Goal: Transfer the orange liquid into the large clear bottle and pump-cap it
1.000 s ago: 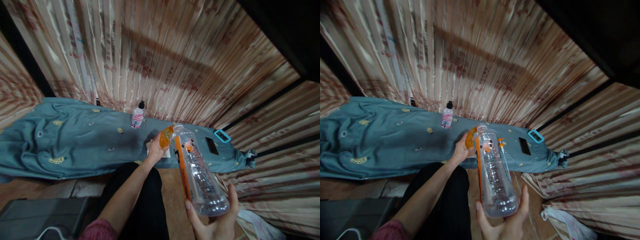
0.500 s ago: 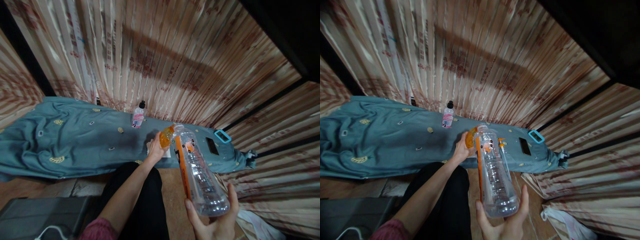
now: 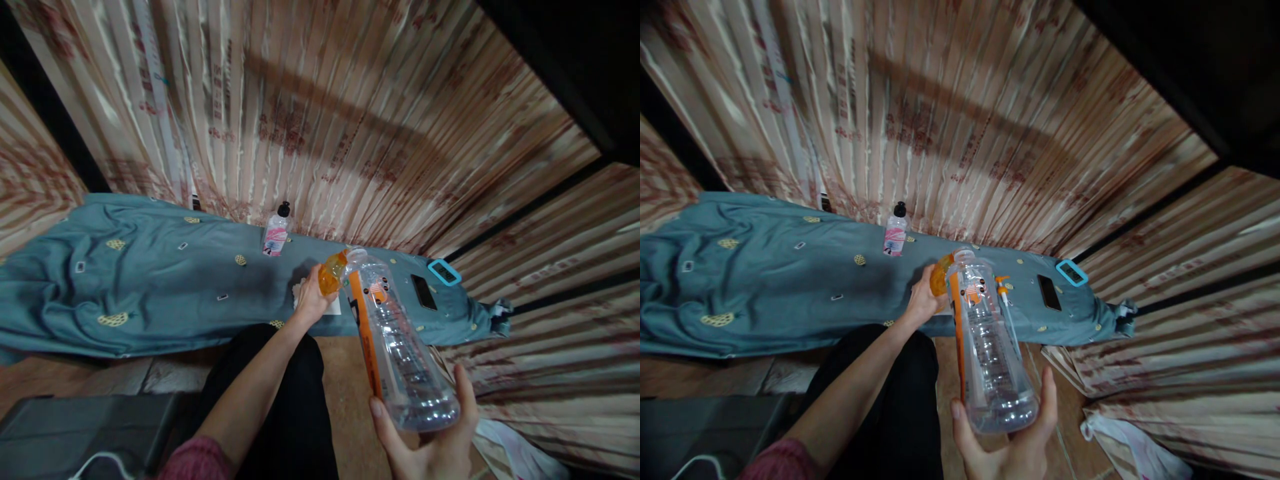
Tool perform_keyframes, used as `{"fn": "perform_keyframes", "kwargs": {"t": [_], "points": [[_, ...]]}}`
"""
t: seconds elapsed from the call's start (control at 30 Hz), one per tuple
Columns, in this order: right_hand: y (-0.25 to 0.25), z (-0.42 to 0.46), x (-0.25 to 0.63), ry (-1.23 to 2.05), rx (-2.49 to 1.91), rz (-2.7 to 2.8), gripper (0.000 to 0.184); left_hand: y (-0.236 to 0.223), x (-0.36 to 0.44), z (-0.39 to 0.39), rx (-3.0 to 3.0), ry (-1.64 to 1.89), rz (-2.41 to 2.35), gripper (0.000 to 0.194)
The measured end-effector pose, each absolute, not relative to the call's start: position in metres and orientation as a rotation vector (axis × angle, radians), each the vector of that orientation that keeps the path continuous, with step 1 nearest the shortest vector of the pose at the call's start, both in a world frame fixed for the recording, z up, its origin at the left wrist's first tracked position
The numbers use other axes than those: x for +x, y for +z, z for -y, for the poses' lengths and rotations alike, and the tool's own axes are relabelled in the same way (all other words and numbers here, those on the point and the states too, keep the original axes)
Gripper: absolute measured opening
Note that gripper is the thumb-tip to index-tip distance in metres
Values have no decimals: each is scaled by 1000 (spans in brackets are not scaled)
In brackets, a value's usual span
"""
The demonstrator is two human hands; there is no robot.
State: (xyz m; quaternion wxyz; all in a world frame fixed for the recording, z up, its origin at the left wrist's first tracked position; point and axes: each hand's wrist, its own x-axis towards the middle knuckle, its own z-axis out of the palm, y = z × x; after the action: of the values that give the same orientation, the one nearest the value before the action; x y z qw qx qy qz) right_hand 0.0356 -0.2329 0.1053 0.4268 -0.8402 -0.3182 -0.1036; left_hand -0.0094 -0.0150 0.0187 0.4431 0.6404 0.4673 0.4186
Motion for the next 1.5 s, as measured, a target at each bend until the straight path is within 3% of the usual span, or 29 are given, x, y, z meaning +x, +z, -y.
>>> {"fn": "perform_keyframes", "kwargs": {"t": [1.5], "points": [[105, 230, 41, -248, -2013, 849, 124, 18, -11, 15, 1604, 1063, -1145, 69]]}}
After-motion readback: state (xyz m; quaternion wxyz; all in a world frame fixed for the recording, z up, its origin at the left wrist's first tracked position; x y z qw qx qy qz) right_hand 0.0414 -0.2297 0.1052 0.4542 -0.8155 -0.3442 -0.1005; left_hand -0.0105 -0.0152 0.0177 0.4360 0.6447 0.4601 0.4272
